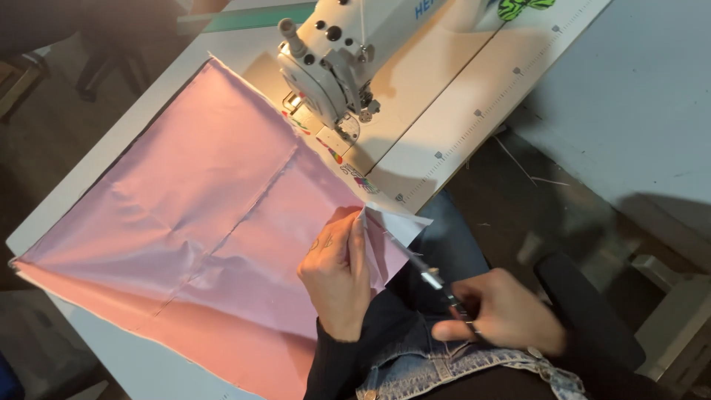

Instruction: Cutting a multi-layered piece of pink and black material using scissors at a sewing station.

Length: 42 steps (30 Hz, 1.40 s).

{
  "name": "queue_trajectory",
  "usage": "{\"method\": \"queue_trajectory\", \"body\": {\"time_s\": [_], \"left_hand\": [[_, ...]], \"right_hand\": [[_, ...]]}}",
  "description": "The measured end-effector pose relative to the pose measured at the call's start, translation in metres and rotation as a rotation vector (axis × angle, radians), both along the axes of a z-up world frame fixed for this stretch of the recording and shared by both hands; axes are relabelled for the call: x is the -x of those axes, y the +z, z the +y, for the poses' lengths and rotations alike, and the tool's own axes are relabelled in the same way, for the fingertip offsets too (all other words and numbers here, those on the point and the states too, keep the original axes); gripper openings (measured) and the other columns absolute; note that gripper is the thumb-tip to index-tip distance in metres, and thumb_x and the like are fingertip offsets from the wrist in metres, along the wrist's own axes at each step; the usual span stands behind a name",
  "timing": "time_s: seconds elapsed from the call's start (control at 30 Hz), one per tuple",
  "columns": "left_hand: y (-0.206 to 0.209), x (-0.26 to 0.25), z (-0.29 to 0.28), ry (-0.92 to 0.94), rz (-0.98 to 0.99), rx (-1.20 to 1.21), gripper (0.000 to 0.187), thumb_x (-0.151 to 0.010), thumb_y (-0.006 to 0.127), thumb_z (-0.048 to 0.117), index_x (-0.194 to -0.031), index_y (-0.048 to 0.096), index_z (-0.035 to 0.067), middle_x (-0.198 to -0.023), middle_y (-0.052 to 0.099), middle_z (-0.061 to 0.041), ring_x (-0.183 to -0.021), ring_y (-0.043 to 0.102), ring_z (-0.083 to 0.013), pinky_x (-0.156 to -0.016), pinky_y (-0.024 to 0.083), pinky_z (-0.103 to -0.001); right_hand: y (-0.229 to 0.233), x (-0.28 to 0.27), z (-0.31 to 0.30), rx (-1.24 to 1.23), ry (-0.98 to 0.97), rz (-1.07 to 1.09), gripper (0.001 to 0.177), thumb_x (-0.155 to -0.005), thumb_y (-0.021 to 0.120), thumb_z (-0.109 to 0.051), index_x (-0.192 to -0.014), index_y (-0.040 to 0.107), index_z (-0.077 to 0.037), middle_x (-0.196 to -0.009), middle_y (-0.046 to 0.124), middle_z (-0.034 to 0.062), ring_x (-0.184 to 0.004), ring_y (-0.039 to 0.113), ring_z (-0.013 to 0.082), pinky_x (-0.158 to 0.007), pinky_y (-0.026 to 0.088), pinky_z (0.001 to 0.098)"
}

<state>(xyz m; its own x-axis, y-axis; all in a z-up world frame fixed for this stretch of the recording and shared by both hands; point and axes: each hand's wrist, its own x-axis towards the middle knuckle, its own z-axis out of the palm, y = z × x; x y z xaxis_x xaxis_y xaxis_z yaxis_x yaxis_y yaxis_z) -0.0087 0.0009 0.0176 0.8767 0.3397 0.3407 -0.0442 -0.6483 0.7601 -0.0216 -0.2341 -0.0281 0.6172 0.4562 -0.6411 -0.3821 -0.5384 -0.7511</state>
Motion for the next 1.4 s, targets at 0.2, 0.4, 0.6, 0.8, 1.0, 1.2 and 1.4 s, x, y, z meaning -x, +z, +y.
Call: {"method": "queue_trajectory", "body": {"time_s": [0.2,0.4,0.6,0.8,1.0,1.2,1.4], "left_hand": [[-0.001,0.003,-0.001,-0.002,-0.015,-0.025,0.012,-0.099,0.066,0.007,-0.105,0.075,0.001,-0.097,0.076,-0.012,-0.087,0.075,-0.0275,-0.075,0.057,-0.034],[-0.003,0.003,-0.002,0.006,0.017,0.054,0.015,-0.097,0.064,0.007,-0.105,0.076,0.002,-0.095,0.077,-0.012,-0.081,0.076,-0.0242,-0.071,0.058,-0.033],[-0.007,0.004,-0.001,0.042,0.031,0.054,0.014,-0.097,0.065,0.008,-0.104,0.076,0.002,-0.095,0.077,-0.011,-0.079,0.076,-0.023,-0.069,0.058,-0.032],[-0.008,0.005,0.0,0.033,0.027,0.061,0.014,-0.097,0.065,0.009,-0.103,0.076,0.002,-0.095,0.077,-0.011,-0.078,0.075,-0.0238,-0.068,0.057,-0.033],[-0.009,0.007,0.002,0.024,0.038,0.035,0.013,-0.097,0.066,0.009,-0.102,0.076,0.002,-0.094,0.077,-0.011,-0.076,0.074,-0.0237,-0.067,0.056,-0.033],[-0.008,0.008,0.001,0.047,0.055,0.09,0.015,-0.097,0.065,0.009,-0.104,0.076,0.003,-0.095,0.077,-0.01,-0.073,0.074,-0.0211,-0.066,0.057,-0.032],[-0.014,0.01,0.002,0.036,0.011,0.069,0.013,-0.098,0.065,0.009,-0.104,0.075,0.003,-0.097,0.077,-0.01,-0.081,0.075,-0.0228,-0.072,0.058,-0.032]], "right_hand": [[0.003,-0.008,0.037,0.182,0.064,-0.13,0.059,-0.069,0.091,-0.048,-0.06,0.06,0.002,-0.049,0.047,0.0045,-0.05,0.043,0.0131,-0.05,0.037,0.0334],[0.0,-0.016,0.04,0.089,-0.024,-0.132,0.048,-0.068,0.09,-0.043,-0.06,0.065,-0.002,-0.048,0.048,0.0012,-0.049,0.045,0.0094,-0.048,0.038,0.032],[-0.006,-0.018,0.041,-0.002,-0.02,-0.004,0.049,-0.075,0.086,-0.042,-0.06,0.065,0.0,-0.047,0.054,-0.0006,-0.047,0.049,0.0089,-0.046,0.035,0.0308],[-0.004,-0.017,0.04,0.073,0.01,-0.203,0.048,-0.072,0.087,-0.046,-0.07,0.074,0.0,-0.048,0.048,0.004,-0.049,0.045,0.011,-0.049,0.041,0.0319],[0.002,-0.019,0.041,0.114,0.023,-0.179,0.047,-0.072,0.086,-0.048,-0.075,0.078,-0.001,-0.05,0.045,0.0056,-0.05,0.044,0.013,-0.05,0.038,0.0356],[-0.017,-0.016,0.016,0.095,0.04,-0.256,0.048,-0.07,0.085,-0.051,-0.077,0.08,-0.004,-0.046,0.052,0.004,-0.046,0.048,0.0117,-0.046,0.041,0.0334],[0.007,-0.021,-0.001,-0.608,-0.402,-0.431,0.038,-0.075,0.091,-0.036,-0.092,0.069,-0.011,-0.093,0.072,0.0112,-0.087,0.071,0.0206,-0.068,0.062,0.0392]]}}
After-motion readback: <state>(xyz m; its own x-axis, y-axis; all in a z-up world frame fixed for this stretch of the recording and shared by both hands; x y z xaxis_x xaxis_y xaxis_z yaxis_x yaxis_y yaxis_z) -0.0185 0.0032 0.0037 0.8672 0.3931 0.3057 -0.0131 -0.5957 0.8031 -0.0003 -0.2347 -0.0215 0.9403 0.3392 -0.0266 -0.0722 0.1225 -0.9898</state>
